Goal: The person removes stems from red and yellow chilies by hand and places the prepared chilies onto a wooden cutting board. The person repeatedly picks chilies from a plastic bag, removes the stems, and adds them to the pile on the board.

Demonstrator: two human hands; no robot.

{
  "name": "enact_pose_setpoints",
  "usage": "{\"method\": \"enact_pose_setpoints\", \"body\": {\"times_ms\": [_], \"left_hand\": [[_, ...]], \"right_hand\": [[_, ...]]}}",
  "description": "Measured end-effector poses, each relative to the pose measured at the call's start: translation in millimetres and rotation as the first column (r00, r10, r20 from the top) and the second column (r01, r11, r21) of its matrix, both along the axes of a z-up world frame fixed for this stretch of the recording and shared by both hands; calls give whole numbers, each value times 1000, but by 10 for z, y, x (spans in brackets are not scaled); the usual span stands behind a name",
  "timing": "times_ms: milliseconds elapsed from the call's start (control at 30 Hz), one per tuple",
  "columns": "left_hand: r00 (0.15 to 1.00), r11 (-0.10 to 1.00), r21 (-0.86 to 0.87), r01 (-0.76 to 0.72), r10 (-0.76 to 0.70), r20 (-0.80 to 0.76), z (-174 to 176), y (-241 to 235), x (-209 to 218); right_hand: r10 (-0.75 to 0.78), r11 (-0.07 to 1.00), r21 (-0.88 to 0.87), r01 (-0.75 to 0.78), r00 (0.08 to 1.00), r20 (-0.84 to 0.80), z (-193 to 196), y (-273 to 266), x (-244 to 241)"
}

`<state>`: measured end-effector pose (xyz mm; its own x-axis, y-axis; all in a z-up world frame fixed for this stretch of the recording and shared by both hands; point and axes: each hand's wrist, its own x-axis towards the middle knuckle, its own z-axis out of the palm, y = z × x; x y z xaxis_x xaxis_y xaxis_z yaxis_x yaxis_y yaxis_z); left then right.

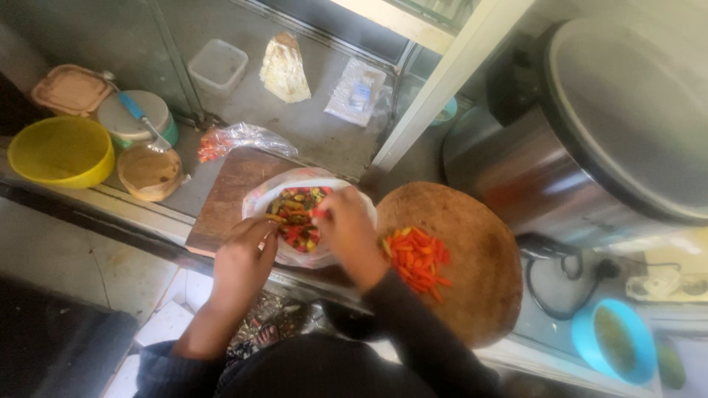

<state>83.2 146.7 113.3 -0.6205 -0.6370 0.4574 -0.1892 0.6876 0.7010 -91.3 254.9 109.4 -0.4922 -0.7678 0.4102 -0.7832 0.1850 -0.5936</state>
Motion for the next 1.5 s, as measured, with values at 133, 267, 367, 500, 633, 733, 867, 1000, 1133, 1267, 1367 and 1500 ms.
{"method": "enact_pose_setpoints", "body": {"times_ms": [133,267,367,500,633,733,867,1000,1133,1267,1367,1500], "left_hand": [[996,996,-26,-89,89,19,89,112,15],[999,986,167,-30,34,-23,279,192,-129],[980,924,330,192,-199,-10,348,187,-230],[884,764,517,385,-466,30,221,250,-297],[758,661,503,557,-652,18,3,430,-287],[611,531,432,729,-790,-59,-78,590,-229],[576,615,361,701,-787,222,17,522,-133],[916,913,337,228,-319,244,168,234,-124],[983,921,-388,36,38,182,191,-84,-277],[987,965,-263,13,30,159,159,-151,-352],[1000,983,182,19,-20,0,145,-114,-287],[977,534,819,209,-143,-157,155,34,-308]], "right_hand": [[48,990,-136,23,868,495,-27,-6,-259],[74,989,-126,74,490,868,151,45,-261],[109,988,-148,41,490,865,283,258,-62],[86,993,-115,6,626,775,260,639,106],[257,958,-238,158,-119,959,28,949,141],[385,911,-304,279,-306,871,-2,1136,98],[-66,857,-2,516,115,991,367,1353,-6],[-150,714,-3,700,157,976,644,1456,-4],[-253,836,-36,548,443,860,462,1398,23],[-93,920,-139,367,547,832,197,1377,57],[-48,948,-168,270,644,763,150,1318,77],[-162,965,48,257,444,881,253,1086,178]]}}
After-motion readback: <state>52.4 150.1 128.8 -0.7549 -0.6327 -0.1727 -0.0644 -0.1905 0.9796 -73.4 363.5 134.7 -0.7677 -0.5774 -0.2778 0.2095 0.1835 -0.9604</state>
